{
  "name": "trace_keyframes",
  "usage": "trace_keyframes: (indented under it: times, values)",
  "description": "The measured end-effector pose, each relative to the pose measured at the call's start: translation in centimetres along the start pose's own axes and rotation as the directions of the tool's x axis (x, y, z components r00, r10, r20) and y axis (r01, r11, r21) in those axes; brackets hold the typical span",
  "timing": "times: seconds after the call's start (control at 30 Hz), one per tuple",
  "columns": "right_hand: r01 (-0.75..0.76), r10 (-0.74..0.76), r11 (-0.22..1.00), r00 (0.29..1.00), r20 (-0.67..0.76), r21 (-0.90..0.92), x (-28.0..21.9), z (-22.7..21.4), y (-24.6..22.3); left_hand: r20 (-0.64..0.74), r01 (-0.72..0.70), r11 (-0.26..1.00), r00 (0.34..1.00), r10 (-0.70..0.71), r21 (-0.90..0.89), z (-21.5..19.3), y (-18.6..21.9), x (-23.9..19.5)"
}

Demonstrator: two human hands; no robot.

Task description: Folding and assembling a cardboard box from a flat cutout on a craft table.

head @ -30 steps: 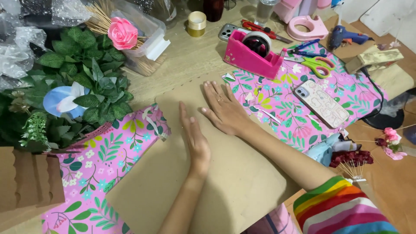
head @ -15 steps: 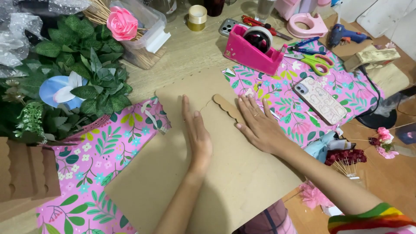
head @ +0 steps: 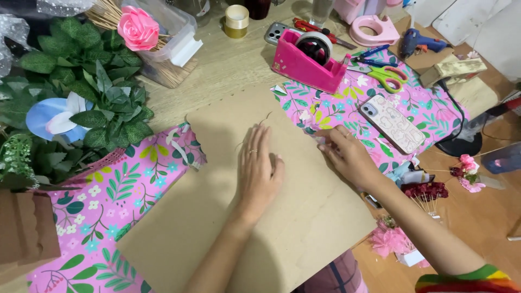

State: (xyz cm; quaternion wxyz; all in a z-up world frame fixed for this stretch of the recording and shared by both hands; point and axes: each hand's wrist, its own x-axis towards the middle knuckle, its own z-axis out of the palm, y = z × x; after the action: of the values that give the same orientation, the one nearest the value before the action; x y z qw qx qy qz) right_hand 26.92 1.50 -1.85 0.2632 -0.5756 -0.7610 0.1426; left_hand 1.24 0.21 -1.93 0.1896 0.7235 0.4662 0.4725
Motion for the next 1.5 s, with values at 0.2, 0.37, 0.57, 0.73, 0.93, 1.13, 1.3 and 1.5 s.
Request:
trace_keyframes:
  times: [0.2, 0.37, 0.57, 0.73, 0.93, 1.13, 1.3, 1.5]
  values:
    - [0.183, -0.179, 0.981, 0.982, -0.062, 0.068, -2.2, -1.8, -0.4, 0.278, -0.278, 0.850, 0.947, 0.163, 0.447, 1.9, 0.7, -1.3]
    - [0.204, -0.208, 0.975, 0.978, 0.035, 0.091, -5.3, -3.7, -0.4, 0.409, -0.298, 0.842, 0.907, 0.103, 0.449, 2.0, 0.9, -1.5]
    - [0.326, -0.323, 0.944, 0.945, 0.055, -0.055, -5.9, -4.8, 0.4, 0.410, -0.342, 0.841, 0.898, 0.161, 0.419, 1.5, 1.6, -1.0]
    - [0.480, -0.469, 0.841, 0.877, 0.108, -0.248, -5.0, -5.5, 0.6, 0.410, -0.342, 0.841, 0.898, 0.160, 0.420, 1.7, 1.5, -1.0]
    - [0.568, -0.557, 0.757, 0.819, 0.137, -0.322, -3.7, -6.2, -0.5, 0.425, -0.325, 0.852, 0.895, 0.137, 0.411, 1.8, 1.4, -1.0]
    - [0.549, -0.555, 0.784, 0.829, 0.069, -0.289, -3.3, -3.8, 1.4, 0.462, -0.308, 0.856, 0.882, 0.093, 0.414, 1.6, 1.6, -0.9]
    - [0.483, -0.492, 0.826, 0.869, 0.045, -0.291, -2.4, -2.0, 1.8, 0.484, -0.302, 0.853, 0.872, 0.068, 0.425, 1.4, 2.0, -0.9]
    - [0.338, -0.350, 0.856, 0.936, 0.044, -0.392, -0.2, 0.4, -0.4, 0.509, -0.291, 0.851, 0.860, 0.033, 0.437, 1.1, 2.3, -0.7]
